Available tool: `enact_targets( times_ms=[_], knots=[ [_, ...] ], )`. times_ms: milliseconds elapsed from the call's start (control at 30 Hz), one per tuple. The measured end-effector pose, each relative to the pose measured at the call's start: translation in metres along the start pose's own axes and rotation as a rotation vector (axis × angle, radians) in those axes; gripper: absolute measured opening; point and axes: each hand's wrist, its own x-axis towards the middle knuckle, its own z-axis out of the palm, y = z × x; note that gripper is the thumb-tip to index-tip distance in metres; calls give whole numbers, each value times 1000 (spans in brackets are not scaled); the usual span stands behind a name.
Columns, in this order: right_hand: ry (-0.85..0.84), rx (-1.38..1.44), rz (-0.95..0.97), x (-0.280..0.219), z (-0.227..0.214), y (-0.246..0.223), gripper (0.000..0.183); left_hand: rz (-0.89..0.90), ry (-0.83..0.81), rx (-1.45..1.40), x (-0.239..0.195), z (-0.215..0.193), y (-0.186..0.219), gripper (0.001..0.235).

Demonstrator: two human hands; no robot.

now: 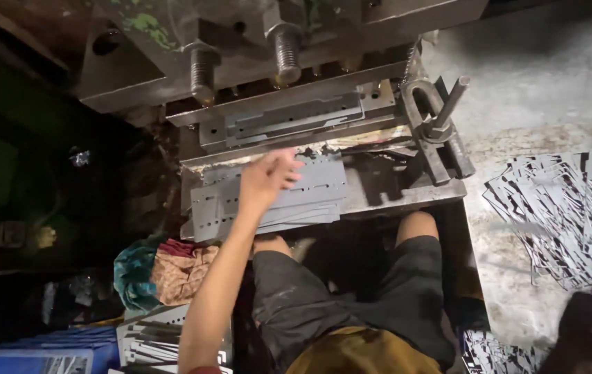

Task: Feeding metal plates into a stamping press and stacking the finished parts.

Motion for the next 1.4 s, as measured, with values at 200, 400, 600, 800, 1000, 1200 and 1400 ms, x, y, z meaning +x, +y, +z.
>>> enact_targets(
  times_ms=[200,400,600,800,1000,1200,1400],
  knots=[
    [199,-725,255,26,216,-78,23,566,-155,1274,-76,1,9,87],
    [28,-294,681,14,382,-44,23,883,-19,1266,-122,-36,-14,50],
    [-474,-38,780,86,526,-19,33,140,475,-200,-183,-72,-72,32],
    [-313,303,877,137,597,8,28,106,388,-945,-159,-40,-57,27],
    [-267,278,690,64,505,-79,41,28,122,-1167,-39,10,-22,39],
    [24,323,347,38,353,-96,34,139,155,-854,29,33,-23,34],
    [129,-30,200,18,209,-80,36,129,141,-710,1,4,-31,28]
  ],
)
